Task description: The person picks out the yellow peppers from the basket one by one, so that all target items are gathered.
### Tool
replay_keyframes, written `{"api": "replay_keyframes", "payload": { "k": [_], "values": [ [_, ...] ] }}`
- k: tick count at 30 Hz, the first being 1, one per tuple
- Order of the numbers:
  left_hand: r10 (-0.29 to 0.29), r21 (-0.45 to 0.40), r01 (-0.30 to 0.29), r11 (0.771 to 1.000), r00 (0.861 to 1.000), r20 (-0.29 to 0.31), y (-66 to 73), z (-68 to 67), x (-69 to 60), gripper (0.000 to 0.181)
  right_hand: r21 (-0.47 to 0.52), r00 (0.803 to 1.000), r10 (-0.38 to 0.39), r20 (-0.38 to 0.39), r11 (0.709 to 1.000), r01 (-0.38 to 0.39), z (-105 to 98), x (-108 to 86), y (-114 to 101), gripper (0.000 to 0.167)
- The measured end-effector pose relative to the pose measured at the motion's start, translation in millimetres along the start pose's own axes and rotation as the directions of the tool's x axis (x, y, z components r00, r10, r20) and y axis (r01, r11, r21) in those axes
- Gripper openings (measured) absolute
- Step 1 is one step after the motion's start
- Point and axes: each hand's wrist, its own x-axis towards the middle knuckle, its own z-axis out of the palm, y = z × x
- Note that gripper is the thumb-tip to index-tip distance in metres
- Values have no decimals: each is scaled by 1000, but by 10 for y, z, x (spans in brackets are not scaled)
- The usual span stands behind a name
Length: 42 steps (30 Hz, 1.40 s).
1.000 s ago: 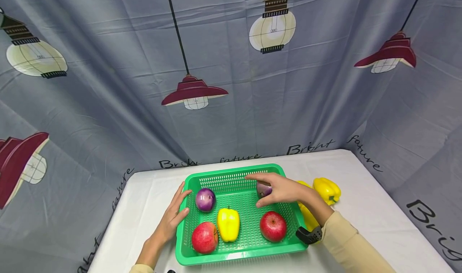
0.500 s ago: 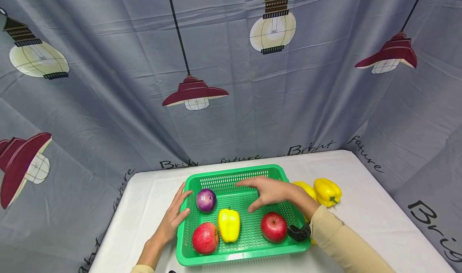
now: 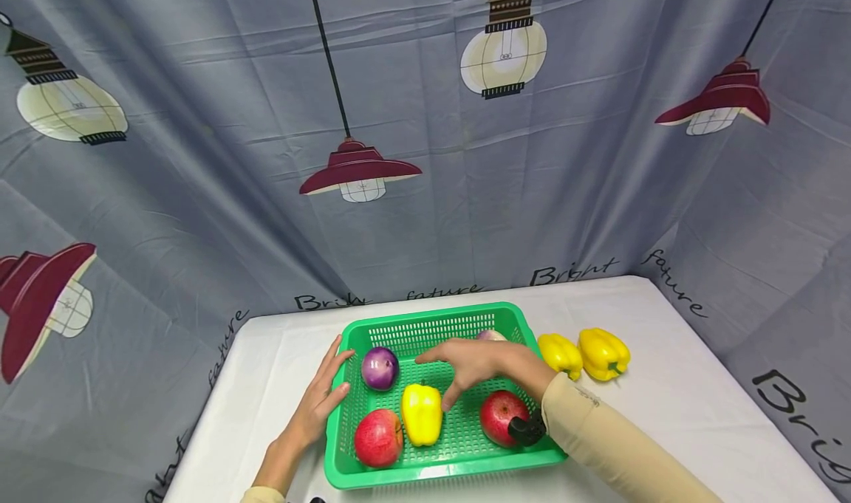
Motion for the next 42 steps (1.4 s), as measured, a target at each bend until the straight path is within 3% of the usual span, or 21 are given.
{"api": "replay_keyframes", "payload": {
  "k": [11,29,36,42],
  "values": [
    [-2,-10,2,1000,1000,5,11,-13,8,52,-43,998,-33,57,998,36,153,196,-86,96],
    [-20,-13,19,1000,1000,-7,-7,25,2,52,-72,990,-4,144,997,14,323,365,-49,111],
    [-21,-12,21,1000,1000,-7,9,24,0,52,-73,988,-8,155,997,19,373,441,-86,108],
    [-21,-10,20,1000,1000,-22,15,23,2,53,-56,991,-41,127,997,48,390,476,-118,85]
  ]
}}
